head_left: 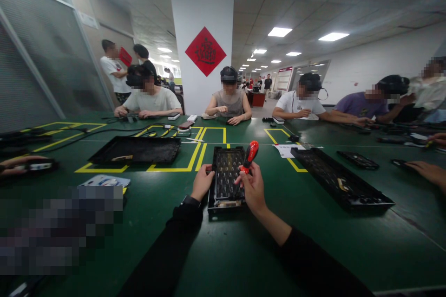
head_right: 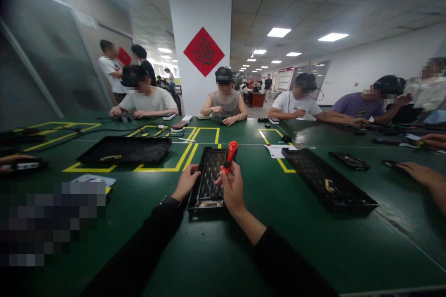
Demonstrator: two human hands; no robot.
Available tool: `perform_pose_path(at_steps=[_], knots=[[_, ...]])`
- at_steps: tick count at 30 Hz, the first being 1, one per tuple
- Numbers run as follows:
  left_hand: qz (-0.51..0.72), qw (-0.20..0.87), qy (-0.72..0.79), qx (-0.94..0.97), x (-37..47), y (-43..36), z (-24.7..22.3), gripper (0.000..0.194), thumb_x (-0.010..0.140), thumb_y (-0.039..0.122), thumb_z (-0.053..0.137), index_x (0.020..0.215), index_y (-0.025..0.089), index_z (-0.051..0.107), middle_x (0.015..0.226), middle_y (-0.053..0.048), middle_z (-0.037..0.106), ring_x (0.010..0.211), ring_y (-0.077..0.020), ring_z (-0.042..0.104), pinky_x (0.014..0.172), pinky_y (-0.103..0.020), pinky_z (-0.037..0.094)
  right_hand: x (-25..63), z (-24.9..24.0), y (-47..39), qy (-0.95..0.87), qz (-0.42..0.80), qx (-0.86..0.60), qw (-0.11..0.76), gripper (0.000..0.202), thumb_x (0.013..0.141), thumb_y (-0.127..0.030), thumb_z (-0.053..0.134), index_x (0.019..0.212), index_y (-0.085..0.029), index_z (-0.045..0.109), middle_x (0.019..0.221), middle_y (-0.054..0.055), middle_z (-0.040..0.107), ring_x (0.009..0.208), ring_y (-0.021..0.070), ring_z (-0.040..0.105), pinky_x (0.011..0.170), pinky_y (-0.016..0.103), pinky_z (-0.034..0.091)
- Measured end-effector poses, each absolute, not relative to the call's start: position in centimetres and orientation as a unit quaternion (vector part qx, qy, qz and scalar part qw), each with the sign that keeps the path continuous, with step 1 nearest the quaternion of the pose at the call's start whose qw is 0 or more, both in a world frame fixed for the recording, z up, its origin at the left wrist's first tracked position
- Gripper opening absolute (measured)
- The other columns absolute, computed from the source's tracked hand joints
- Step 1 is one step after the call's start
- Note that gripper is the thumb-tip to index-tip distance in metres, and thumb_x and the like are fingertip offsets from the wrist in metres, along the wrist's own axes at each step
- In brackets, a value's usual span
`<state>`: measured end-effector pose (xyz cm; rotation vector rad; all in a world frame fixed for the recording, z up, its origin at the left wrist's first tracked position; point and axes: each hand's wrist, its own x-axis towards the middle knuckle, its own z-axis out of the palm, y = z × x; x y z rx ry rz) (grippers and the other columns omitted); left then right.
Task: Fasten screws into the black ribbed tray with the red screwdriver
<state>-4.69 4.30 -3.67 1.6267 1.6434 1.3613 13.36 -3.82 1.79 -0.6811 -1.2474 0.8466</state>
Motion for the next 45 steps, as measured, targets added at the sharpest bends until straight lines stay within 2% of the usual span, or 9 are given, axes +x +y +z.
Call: perform_pose_path(at_steps=[2, 4, 7, 11, 18, 31, 35, 42, 45], knots=[[0.486, 0.196, 0.609, 0.596, -4.5, 3.5, -3.2, 0.025, 0.078, 0.024, 0.051, 0.101, 0.015, 0.056, 0.098, -0.009, 0.061, 0.088, -0.0176, 0.059, 0.082, -0.031, 0.045, 13.3, 1.8, -3.8, -0.555, 0.377, -0.303, 0.677, 0.033, 0.084, -0.031, 0.052, 0.115, -0.023, 0.045, 0.103, 0.004, 0.056, 0.056, 0.0072, 0.056, 0.047, 0.021, 0.041], [0.460, 0.092, 0.657, 0.590, -4.5, 2.1, -2.4, 0.025, 0.082, 0.030, 0.046, 0.099, 0.016, 0.056, 0.102, -0.011, 0.058, 0.097, -0.0210, 0.057, 0.085, -0.033, 0.044, 13.3, 1.8, -3.9, -0.556, 0.380, -0.304, 0.674, 0.033, 0.084, -0.032, 0.052, 0.115, -0.023, 0.045, 0.102, 0.004, 0.056, 0.056, 0.0074, 0.056, 0.047, 0.021, 0.042], [0.402, -0.047, 0.746, 0.529, -5.5, -0.8, -0.8, 0.040, 0.084, 0.040, 0.040, 0.113, 0.013, 0.047, 0.115, -0.019, 0.050, 0.094, -0.0271, 0.058, 0.076, -0.037, 0.046, 13.4, 1.8, -3.9, -0.560, 0.376, -0.309, 0.671, 0.034, 0.084, -0.031, 0.052, 0.116, -0.023, 0.044, 0.101, 0.004, 0.056, 0.058, 0.0085, 0.058, 0.049, 0.022, 0.043], [0.335, -0.130, 0.834, 0.419, -8.7, -4.5, 1.0, 0.056, 0.083, 0.048, 0.038, 0.122, 0.007, 0.035, 0.128, -0.031, 0.035, 0.085, -0.0299, 0.061, 0.067, -0.040, 0.048, 13.4, 1.9, -3.9, -0.564, 0.369, -0.310, 0.671, 0.034, 0.085, -0.031, 0.052, 0.117, -0.023, 0.043, 0.104, 0.005, 0.055, 0.060, 0.0091, 0.059, 0.049, 0.022, 0.042], [0.290, -0.147, 0.902, 0.283, -13.0, -6.3, 1.8, 0.065, 0.080, 0.050, 0.041, 0.120, 0.000, 0.032, 0.118, -0.036, 0.043, 0.078, -0.0332, 0.063, 0.060, -0.044, 0.050, 13.4, 1.8, -3.8, -0.573, 0.366, -0.306, 0.666, 0.033, 0.086, -0.030, 0.051, 0.117, -0.023, 0.043, 0.104, 0.005, 0.055, 0.061, 0.0091, 0.060, 0.049, 0.021, 0.042], [0.333, -0.069, 0.914, 0.221, -14.1, -5.9, 2.6, 0.077, 0.071, 0.050, 0.054, 0.123, -0.002, 0.030, 0.132, -0.043, 0.023, 0.091, -0.0414, 0.060, 0.067, -0.051, 0.050, 13.5, 1.8, -3.7, -0.566, 0.371, -0.306, 0.670, 0.035, 0.084, -0.032, 0.052, 0.117, -0.023, 0.044, 0.104, 0.005, 0.056, 0.058, 0.0082, 0.059, 0.048, 0.021, 0.042], [0.349, -0.066, 0.909, 0.218, -14.3, -6.0, 2.6, 0.079, 0.071, 0.048, 0.056, 0.124, -0.003, 0.029, 0.132, -0.043, 0.024, 0.092, -0.0420, 0.059, 0.069, -0.052, 0.049, 13.5, 1.8, -3.8, -0.564, 0.378, -0.304, 0.668, 0.034, 0.085, -0.031, 0.052, 0.117, -0.023, 0.044, 0.103, 0.004, 0.056, 0.059, 0.0083, 0.059, 0.048, 0.021, 0.042], [0.404, -0.152, 0.831, 0.350, -11.1, -6.2, 3.5, 0.058, 0.078, 0.047, 0.049, 0.118, 0.006, 0.036, 0.134, -0.032, 0.027, 0.091, -0.0339, 0.060, 0.072, -0.049, 0.049, 13.5, 1.7, -3.7, -0.566, 0.377, -0.305, 0.667, 0.033, 0.086, -0.031, 0.051, 0.117, -0.023, 0.043, 0.101, 0.004, 0.055, 0.058, 0.0080, 0.058, 0.048, 0.021, 0.041], [0.439, -0.161, 0.758, 0.455, -8.1, -4.7, 2.8, 0.048, 0.081, 0.041, 0.047, 0.117, 0.010, 0.037, 0.134, -0.026, 0.029, 0.100, -0.0319, 0.056, 0.076, -0.045, 0.048, 13.5, 1.8, -3.7, -0.566, 0.379, -0.304, 0.666, 0.033, 0.086, -0.031, 0.051, 0.117, -0.023, 0.043, 0.100, 0.003, 0.055, 0.059, 0.0082, 0.057, 0.050, 0.021, 0.042]])
